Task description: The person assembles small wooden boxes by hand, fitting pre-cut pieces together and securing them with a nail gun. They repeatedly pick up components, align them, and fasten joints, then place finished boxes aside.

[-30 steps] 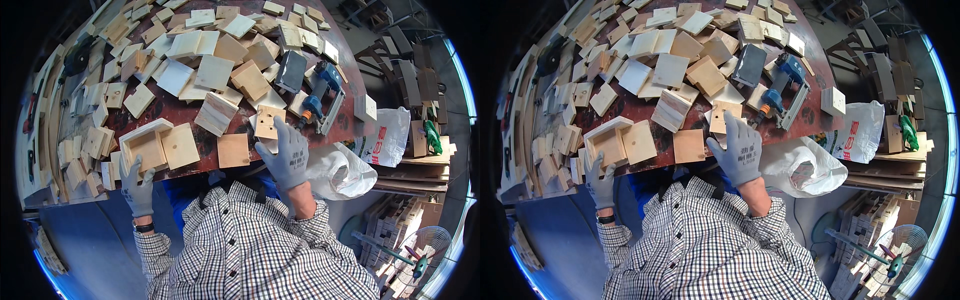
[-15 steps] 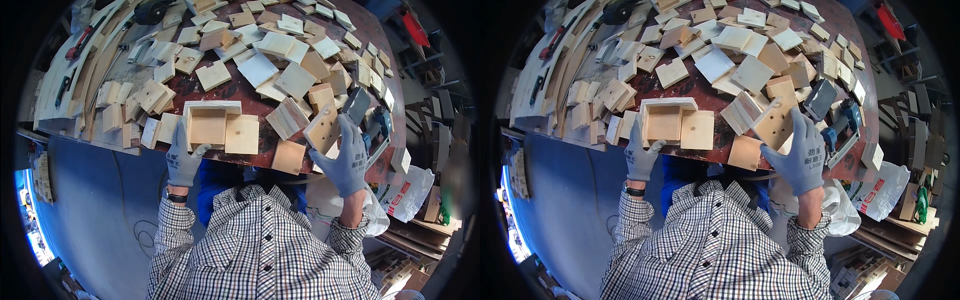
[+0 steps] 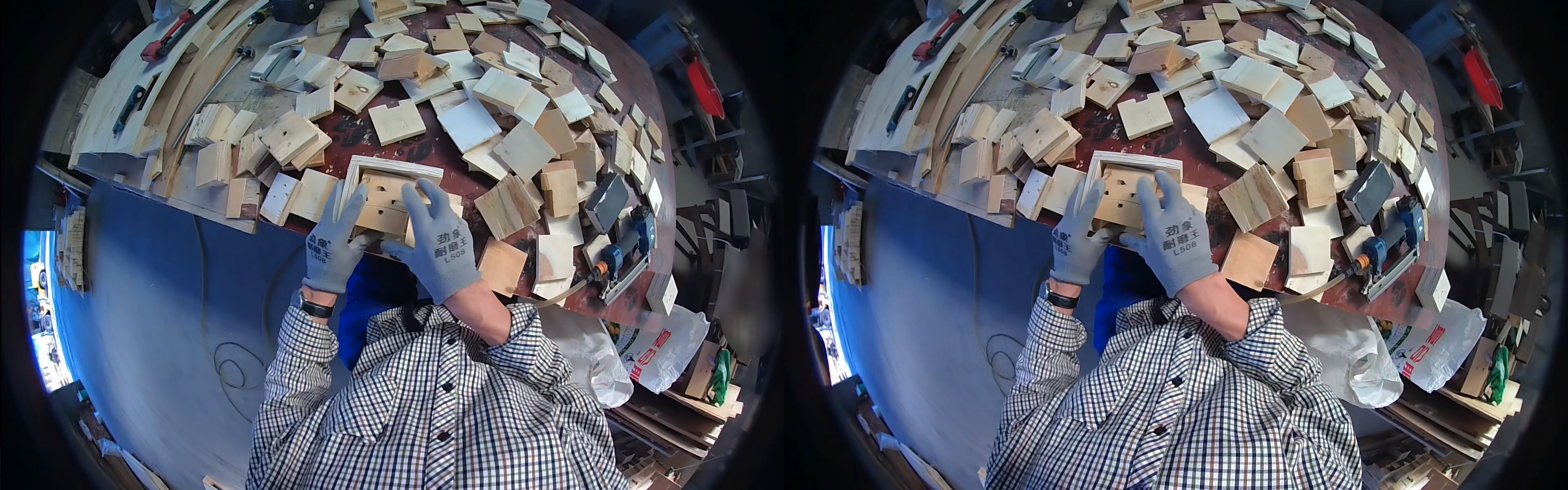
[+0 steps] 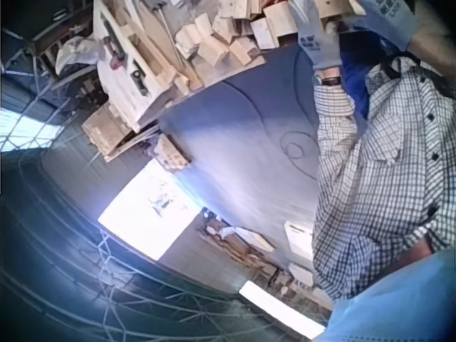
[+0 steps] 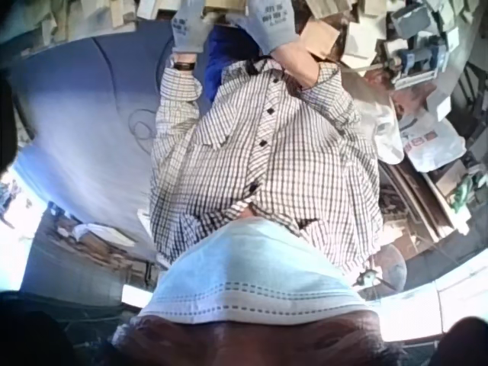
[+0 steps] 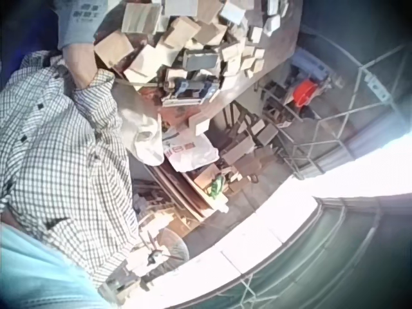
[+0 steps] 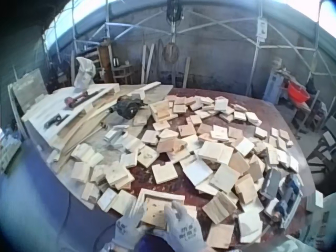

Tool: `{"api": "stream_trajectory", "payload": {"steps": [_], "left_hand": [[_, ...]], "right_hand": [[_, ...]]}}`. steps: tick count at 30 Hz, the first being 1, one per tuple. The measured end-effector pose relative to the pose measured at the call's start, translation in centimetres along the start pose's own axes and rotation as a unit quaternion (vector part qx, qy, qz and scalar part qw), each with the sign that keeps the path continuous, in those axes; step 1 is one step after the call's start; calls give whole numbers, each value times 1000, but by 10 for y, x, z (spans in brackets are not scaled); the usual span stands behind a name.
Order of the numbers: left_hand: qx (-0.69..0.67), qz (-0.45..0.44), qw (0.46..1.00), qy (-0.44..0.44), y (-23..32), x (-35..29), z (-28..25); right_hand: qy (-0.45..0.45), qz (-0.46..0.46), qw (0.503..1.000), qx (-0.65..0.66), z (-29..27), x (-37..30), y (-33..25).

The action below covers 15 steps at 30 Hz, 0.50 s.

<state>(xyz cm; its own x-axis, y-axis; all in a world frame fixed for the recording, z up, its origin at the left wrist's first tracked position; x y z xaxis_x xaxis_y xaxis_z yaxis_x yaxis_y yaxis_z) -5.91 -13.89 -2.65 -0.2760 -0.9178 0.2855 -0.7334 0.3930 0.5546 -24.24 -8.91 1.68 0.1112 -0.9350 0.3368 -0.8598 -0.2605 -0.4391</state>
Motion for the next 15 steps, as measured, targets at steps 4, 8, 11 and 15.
{"api": "stream_trajectory", "payload": {"steps": [4, 8, 11, 15], "left_hand": [[-9, 7, 1000, -3, 3, -1, -2], [-7, -14, 1000, -24, 4, -3, -3], [16, 3, 1000, -17, 5, 2, -2], [7, -11, 999, -38, 0, 0, 0]], "right_hand": [[-38, 107, 993, 27, -8, -29, 26], [-59, 78, 995, 27, 9, -26, 12], [-48, 83, 995, 3, 23, -14, 7], [-41, 93, 992, -75, 9, -10, -1]]}}
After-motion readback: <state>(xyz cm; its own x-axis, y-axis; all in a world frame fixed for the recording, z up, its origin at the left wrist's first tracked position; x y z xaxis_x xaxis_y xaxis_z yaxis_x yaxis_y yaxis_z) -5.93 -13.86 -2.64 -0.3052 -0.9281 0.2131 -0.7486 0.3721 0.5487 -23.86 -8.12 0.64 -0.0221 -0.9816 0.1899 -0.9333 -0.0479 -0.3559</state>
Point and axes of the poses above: each hand's wrist, its own x-axis towards the middle knuckle, its own z-axis out of the palm, y = z × x, the point moved 6 cm from there along x, towards the middle knuckle, and after that the axes turned 9 degrees about -z, right-handed, at the moved point
